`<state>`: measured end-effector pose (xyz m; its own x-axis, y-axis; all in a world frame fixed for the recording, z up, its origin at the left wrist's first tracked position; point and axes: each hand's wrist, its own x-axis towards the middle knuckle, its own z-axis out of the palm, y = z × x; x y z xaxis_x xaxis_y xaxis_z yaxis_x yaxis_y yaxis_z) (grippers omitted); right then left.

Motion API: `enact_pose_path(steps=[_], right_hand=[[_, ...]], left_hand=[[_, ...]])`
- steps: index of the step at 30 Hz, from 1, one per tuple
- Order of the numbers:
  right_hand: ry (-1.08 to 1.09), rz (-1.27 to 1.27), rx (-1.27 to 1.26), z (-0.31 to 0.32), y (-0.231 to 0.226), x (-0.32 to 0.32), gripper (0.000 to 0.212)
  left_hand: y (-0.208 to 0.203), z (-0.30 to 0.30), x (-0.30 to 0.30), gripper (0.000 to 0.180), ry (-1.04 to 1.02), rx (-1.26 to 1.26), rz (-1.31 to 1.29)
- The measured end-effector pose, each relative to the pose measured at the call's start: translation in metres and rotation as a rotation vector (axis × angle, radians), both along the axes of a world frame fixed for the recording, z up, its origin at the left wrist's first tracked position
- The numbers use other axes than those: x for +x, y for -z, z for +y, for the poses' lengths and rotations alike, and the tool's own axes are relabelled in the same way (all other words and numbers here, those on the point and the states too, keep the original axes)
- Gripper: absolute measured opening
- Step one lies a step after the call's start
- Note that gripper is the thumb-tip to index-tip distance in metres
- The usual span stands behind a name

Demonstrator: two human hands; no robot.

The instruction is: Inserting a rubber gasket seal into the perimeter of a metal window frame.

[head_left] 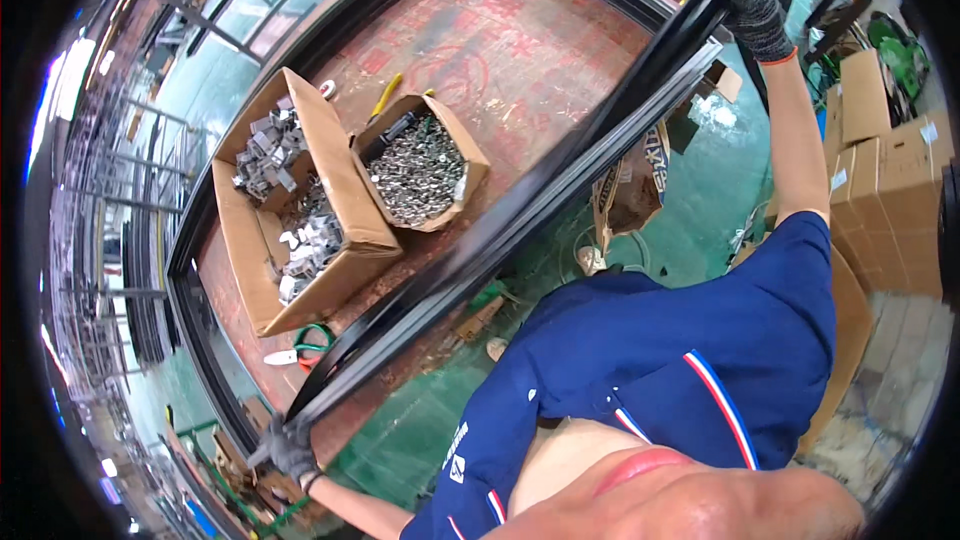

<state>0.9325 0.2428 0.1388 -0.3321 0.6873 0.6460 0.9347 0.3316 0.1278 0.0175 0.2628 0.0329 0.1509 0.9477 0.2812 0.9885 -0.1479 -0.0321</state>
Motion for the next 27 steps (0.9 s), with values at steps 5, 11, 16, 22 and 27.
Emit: enact_pose_path(steps=[5,11,16,22,27], right_hand=[[-0.293,0.130,-0.210,0.033,-0.025,-0.034,0.048],[-0.512,0.303,-0.705,0.007,-0.045,-0.021,0.070],[-0.415,0.028,-1.682,0.005,-0.042,-0.038,0.075],[-0.557,0.044,-1.912,0.021,-0.023,-0.039,0.047],[0.036,-0.228,-0.241,0.057,-0.050,0.008,0.027]], left_hand=[[-0.068,0.027,0.320,0.055,0.439,-0.287,-0.505],[-0.055,0.076,0.409,0.040,0.588,-0.999,-0.204],[-0.079,0.069,0.398,0.032,0.487,-0.106,-0.255],[-0.061,0.064,0.388,0.028,0.439,0.243,-0.305],[-0.089,0.047,0.451,0.040,0.286,-0.331,-0.005]])
